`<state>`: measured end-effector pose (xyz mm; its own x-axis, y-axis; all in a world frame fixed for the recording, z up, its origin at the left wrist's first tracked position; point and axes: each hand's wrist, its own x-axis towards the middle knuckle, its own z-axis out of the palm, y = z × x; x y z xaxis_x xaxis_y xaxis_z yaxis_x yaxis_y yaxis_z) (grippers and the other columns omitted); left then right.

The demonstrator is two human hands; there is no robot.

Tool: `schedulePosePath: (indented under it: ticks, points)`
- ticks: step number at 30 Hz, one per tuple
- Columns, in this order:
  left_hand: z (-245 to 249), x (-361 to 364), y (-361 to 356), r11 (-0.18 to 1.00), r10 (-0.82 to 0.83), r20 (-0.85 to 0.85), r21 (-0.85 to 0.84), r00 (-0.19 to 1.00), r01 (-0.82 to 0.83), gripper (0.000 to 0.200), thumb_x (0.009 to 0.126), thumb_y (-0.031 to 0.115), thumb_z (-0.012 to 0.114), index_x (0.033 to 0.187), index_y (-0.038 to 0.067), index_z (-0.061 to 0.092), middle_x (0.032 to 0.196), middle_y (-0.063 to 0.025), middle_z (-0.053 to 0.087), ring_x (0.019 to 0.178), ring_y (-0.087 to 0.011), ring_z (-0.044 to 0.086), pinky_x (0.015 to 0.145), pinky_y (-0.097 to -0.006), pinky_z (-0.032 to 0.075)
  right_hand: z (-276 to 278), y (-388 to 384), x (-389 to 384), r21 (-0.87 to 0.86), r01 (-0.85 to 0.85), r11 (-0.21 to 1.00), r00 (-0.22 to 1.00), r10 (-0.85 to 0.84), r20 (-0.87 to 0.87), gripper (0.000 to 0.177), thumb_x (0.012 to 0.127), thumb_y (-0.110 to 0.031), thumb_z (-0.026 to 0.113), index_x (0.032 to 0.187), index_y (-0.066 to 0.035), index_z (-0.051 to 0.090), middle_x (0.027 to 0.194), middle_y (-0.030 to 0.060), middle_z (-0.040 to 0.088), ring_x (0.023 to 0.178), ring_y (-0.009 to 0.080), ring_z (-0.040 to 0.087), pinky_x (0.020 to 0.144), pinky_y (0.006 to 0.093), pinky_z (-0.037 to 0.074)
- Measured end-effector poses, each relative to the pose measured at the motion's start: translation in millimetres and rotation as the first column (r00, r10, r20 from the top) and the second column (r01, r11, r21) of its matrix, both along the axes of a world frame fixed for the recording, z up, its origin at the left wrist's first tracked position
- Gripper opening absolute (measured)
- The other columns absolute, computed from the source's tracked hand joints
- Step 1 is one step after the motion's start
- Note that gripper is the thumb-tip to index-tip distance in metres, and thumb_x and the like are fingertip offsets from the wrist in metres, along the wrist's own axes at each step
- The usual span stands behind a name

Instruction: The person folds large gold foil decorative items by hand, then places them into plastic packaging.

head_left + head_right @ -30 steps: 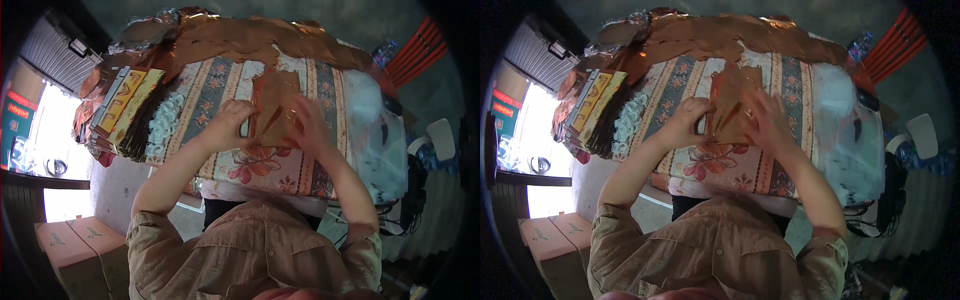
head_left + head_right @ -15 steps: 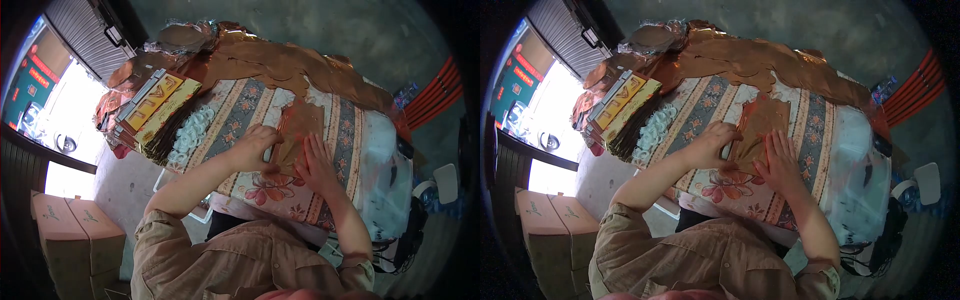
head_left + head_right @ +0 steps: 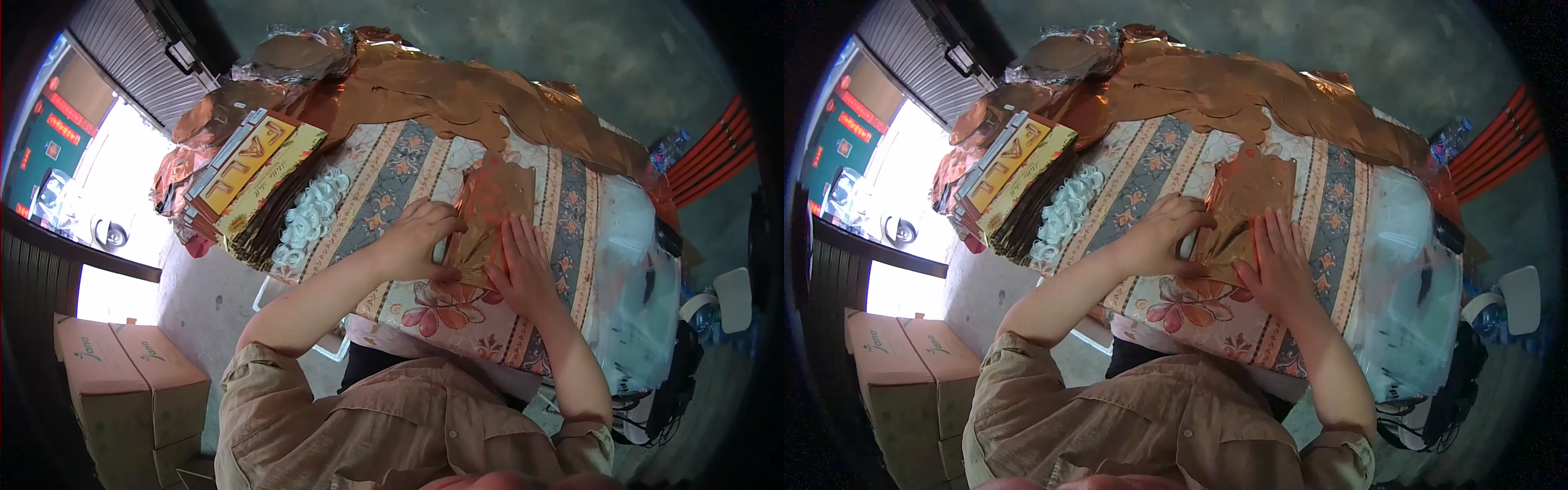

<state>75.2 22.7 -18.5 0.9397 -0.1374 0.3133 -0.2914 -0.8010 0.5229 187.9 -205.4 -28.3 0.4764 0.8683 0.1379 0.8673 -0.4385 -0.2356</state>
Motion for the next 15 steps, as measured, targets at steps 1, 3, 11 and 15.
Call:
schedulePosePath:
  ticks: [1, 3, 11, 15]
  points:
    - [-0.4, 0.2, -1.4, 1.000, -0.007, 0.000, -0.005, 1.000, 0.007, 0.063, 0.061, 0.027, 0.083, 0.116, 0.009, 0.058, 0.120, -0.0116, 0.054, 0.120, -0.0319, 0.047, 0.106, -0.0424, 0.032, -0.4, -1.5, -0.3, -0.005, 0.007, 1.000, 1.000, -0.007, 0.000, 0.073, 0.092, -0.043, 0.052, 0.143, 0.007, 0.032, 0.149, 0.0256, 0.030, 0.143, 0.0366, 0.022, 0.117, 0.0489, 0.014]
    - [1.3, 0.0, -0.8, 1.000, 0.005, 0.000, 0.006, 1.000, -0.005, 0.063, 0.061, 0.027, 0.083, 0.115, 0.009, 0.058, 0.120, -0.0117, 0.055, 0.120, -0.0318, 0.047, 0.105, -0.0426, 0.032, -2.4, 0.0, 0.5, 0.007, -0.004, 1.000, 1.000, 0.003, 0.026, 0.073, 0.093, -0.043, 0.052, 0.142, 0.007, 0.032, 0.149, 0.0258, 0.030, 0.143, 0.0368, 0.022, 0.117, 0.0493, 0.014]
    - [2.4, -0.6, -0.3, 1.000, -0.003, -0.034, -0.004, 0.999, 0.003, 0.064, 0.060, 0.026, 0.083, 0.115, 0.008, 0.057, 0.120, -0.0120, 0.055, 0.119, -0.0317, 0.048, 0.105, -0.0426, 0.032, -1.1, 0.9, -0.9, 0.002, 0.001, 1.000, 1.000, -0.001, 0.015, 0.074, 0.093, -0.043, 0.051, 0.142, 0.007, 0.031, 0.149, 0.0261, 0.030, 0.143, 0.0368, 0.023, 0.117, 0.0480, 0.014]
    - [-3.2, 1.7, 0.3, 1.000, -0.004, 0.012, 0.003, 1.000, 0.004, 0.065, 0.061, 0.033, 0.082, 0.116, 0.009, 0.057, 0.117, -0.0085, 0.055, 0.118, -0.0287, 0.047, 0.106, -0.0409, 0.030, -2.6, 0.0, -0.3, 0.017, 0.003, 1.000, 1.000, -0.003, 0.017, 0.074, 0.093, -0.044, 0.051, 0.143, 0.007, 0.031, 0.150, 0.0261, 0.028, 0.143, 0.0368, 0.022, 0.117, 0.0479, 0.013]
